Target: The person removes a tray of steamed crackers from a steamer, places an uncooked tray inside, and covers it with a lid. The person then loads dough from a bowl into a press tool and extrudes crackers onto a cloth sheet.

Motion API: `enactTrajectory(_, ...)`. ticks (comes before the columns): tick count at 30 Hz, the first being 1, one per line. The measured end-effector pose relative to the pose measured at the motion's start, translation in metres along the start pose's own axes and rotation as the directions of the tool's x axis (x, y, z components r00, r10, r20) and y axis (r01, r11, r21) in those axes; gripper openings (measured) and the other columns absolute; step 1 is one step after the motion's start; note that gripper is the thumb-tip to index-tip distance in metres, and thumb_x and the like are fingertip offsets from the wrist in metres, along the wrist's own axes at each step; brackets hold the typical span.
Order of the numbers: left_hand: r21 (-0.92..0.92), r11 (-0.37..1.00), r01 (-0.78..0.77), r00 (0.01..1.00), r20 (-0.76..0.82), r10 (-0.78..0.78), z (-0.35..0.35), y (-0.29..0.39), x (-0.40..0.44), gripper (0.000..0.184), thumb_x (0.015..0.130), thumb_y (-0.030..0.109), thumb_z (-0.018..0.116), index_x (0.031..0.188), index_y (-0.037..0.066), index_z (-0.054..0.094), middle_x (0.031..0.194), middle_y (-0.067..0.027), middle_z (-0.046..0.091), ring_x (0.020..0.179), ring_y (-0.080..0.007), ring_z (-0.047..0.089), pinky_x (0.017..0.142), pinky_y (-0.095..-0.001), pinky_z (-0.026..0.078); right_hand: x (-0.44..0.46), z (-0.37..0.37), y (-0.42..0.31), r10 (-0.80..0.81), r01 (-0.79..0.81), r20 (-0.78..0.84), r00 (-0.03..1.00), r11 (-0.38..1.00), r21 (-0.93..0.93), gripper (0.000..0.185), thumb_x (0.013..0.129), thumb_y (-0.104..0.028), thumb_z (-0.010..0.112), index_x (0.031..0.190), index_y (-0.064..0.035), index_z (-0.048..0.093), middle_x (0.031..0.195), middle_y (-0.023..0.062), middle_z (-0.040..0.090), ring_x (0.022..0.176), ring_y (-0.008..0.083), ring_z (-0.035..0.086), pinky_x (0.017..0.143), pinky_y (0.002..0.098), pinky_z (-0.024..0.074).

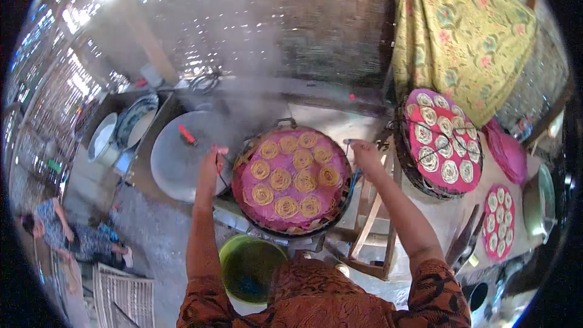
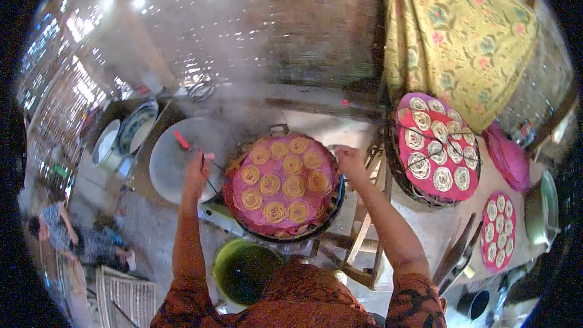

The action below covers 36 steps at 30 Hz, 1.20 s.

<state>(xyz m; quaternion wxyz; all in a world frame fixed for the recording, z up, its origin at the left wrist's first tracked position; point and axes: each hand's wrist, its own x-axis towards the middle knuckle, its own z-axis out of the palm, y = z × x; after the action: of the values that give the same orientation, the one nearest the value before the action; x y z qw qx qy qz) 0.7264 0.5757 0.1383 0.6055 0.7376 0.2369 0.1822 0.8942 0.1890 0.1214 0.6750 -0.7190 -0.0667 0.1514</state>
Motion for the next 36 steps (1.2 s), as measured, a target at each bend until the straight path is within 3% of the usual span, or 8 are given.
enactTrajectory(5, -0.1, 0.994, -0.047, 0.991, -0.131, 0.034, -0.031, 0.101, -0.066, 0.047, 0.096, 0.045, 0.039, 0.095, 0.006, 0.065, 0.058, 0.0076, 0.038, 0.05, -0.005, 0.034, 0.048, -0.0231, 0.025, 0.008, -0.031, -0.05, -0.432, 0.461, 0.163, 0.887, 0.848, -0.261, 0.029, 0.09, -0.026, 0.054, 0.101, -0.0014, 0.066, 0.057, -0.0036, 0.047, 0.047, 0.0084, 0.044, 0.043, 0.0243, 0.0399)
enactTrajectory(6, -0.064, 0.995, -0.081, 0.989, -0.128, 0.072, -0.041, 0.117, -0.084, 0.048, 0.096, 0.046, 0.039, 0.095, 0.006, 0.064, 0.058, 0.0078, 0.037, 0.05, -0.0049, 0.033, 0.048, -0.023, 0.025, -0.02, -0.032, -0.099, -0.266, 0.296, 0.17, 0.949, 0.937, -0.184, 0.028, 0.09, -0.026, 0.054, 0.101, -0.0019, 0.066, 0.057, -0.005, 0.046, 0.046, 0.0071, 0.042, 0.042, 0.0235, 0.0385)
enactTrajectory(12, 0.02, 0.991, -0.129, 0.942, -0.31, 0.129, -0.071, 0.202, -0.214, 0.056, 0.096, 0.051, 0.035, 0.095, 0.002, 0.063, 0.056, 0.0083, 0.034, 0.049, -0.0047, 0.031, 0.047, -0.0232, 0.024, -0.076, -0.046, -0.217, -0.349, 0.376, 0.455, 0.82, 0.926, 0.032, 0.026, 0.09, -0.023, 0.056, 0.103, -0.0025, 0.064, 0.054, -0.0091, 0.037, 0.044, 0.0029, 0.034, 0.039, 0.0201, 0.0296)
enactTrajectory(19, 0.107, 0.991, -0.082, 0.839, -0.53, 0.127, -0.026, 0.267, -0.338, 0.055, 0.095, 0.051, 0.038, 0.097, 0.001, 0.061, 0.055, 0.0084, 0.032, 0.048, -0.0048, 0.027, 0.047, -0.0225, 0.022, -0.054, -0.069, -0.253, -0.427, 0.398, 0.624, 0.654, 0.896, 0.195, 0.027, 0.089, -0.023, 0.056, 0.106, -0.0027, 0.06, 0.055, -0.0092, 0.032, 0.044, 0.0027, 0.03, 0.04, 0.0212, 0.0269)
enactTrajectory(22, 0.174, 0.984, -0.022, 0.759, -0.638, 0.13, 0.014, 0.29, -0.352, 0.055, 0.094, 0.051, 0.039, 0.097, 0.001, 0.061, 0.055, 0.0087, 0.031, 0.047, -0.0041, 0.025, 0.046, -0.0213, 0.021, 0.006, -0.073, -0.251, -0.362, 0.217, 0.708, 0.606, 0.932, 0.291, 0.025, 0.089, -0.023, 0.056, 0.106, -0.0041, 0.058, 0.055, -0.009, 0.029, 0.044, 0.0024, 0.028, 0.042, 0.0209, 0.025)
enactTrajectory(29, 0.276, 0.955, 0.106, 0.533, -0.827, 0.18, 0.101, 0.355, -0.381, 0.059, 0.092, 0.054, 0.042, 0.102, 0.0, 0.061, 0.054, 0.0106, 0.028, 0.047, -0.0042, 0.022, 0.048, -0.0222, 0.021, 0.097, -0.04, -0.26, -0.476, 0.2, 0.831, 0.288, 0.879, 0.434, 0.027, 0.092, -0.022, 0.052, 0.109, -0.0023, 0.059, 0.054, -0.0086, 0.025, 0.044, 0.0011, 0.024, 0.041, 0.019, 0.0212)
enactTrajectory(31, 0.178, 0.978, 0.11, 0.414, -0.903, 0.117, 0.128, 0.38, -0.41, 0.052, 0.096, 0.049, 0.036, 0.084, 0.005, 0.062, 0.048, 0.0058, 0.039, 0.039, -0.0071, 0.027, 0.045, -0.0235, 0.026, 0.097, -0.021, -0.265, -0.407, 0.03, 0.893, 0.193, 0.912, 0.409, 0.03, 0.092, -0.021, 0.052, 0.113, -0.0002, 0.057, 0.055, -0.0084, 0.027, 0.045, 0.0, 0.025, 0.042, 0.0185, 0.0217)
enactTrajectory(36, 0.203, 0.934, 0.293, 0.214, -0.966, 0.143, 0.177, 0.391, -0.482, 0.055, 0.09, 0.055, 0.047, 0.094, 0.003, 0.065, 0.053, 0.0097, 0.036, 0.046, -0.0057, 0.027, 0.048, -0.0228, 0.024, 0.044, 0.015, -0.262, -0.298, -0.081, 0.953, -0.061, 0.953, 0.293, 0.033, 0.09, -0.021, 0.053, 0.115, 0.0008, 0.056, 0.056, -0.0087, 0.028, 0.045, 0.0019, 0.026, 0.045, 0.0187, 0.0251)
